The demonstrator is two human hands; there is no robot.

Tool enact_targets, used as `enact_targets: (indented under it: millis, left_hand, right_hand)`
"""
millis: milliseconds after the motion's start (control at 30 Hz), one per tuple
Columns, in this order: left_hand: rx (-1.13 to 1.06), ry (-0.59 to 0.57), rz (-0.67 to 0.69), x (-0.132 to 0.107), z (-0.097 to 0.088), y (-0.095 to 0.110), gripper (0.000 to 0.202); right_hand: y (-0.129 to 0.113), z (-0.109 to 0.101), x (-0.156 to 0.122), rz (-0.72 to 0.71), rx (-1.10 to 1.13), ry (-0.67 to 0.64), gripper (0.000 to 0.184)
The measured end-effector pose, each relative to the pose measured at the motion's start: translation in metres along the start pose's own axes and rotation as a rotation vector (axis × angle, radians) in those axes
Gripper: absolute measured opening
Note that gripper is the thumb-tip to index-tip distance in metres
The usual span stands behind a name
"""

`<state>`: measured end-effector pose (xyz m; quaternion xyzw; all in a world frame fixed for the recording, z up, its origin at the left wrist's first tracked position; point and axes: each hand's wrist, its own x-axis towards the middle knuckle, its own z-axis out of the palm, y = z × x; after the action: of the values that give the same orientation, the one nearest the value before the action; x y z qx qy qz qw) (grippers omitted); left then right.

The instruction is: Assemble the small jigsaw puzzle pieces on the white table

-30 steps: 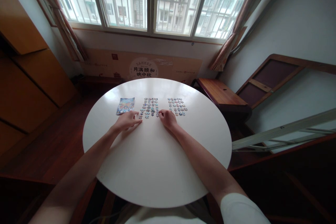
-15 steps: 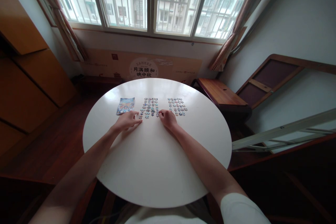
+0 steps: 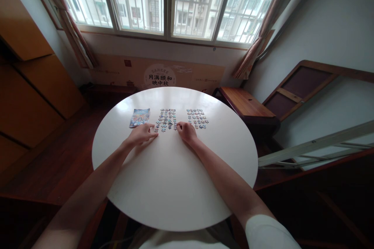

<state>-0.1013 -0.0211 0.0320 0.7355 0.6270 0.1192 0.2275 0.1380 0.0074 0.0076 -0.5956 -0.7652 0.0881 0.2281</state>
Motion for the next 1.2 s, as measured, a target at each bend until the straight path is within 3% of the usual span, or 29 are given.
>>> enact_targets:
  millis: [133,333,633,1200]
  left_hand:
    - [0.000,0.001,-0.002,-0.0014,-0.0011,0.0017,0.053]
    - [-0.016,0.000,0.010,0.0007,0.0009,-0.0001,0.054]
    - [-0.018,0.012,0.012,-0.0006,-0.0003,0.0022,0.057]
    - [-0.024,0.002,-0.010,-0.0022,-0.0018,0.0046,0.060]
  right_hand:
    - [0.0004,-0.0008,-0.0001,-0.039,0.048,0.089,0.053]
    - [0.0006,-0.0011,-0.0005,-0.146,0.064,0.015,0.069]
    - [-0.0046,-0.0071,-0.0002,-0.140,-0.124,-0.166,0.065]
    - [-0.0035,-0.0030,-0.0006,-0.143,-0.074,-0.105,0.062]
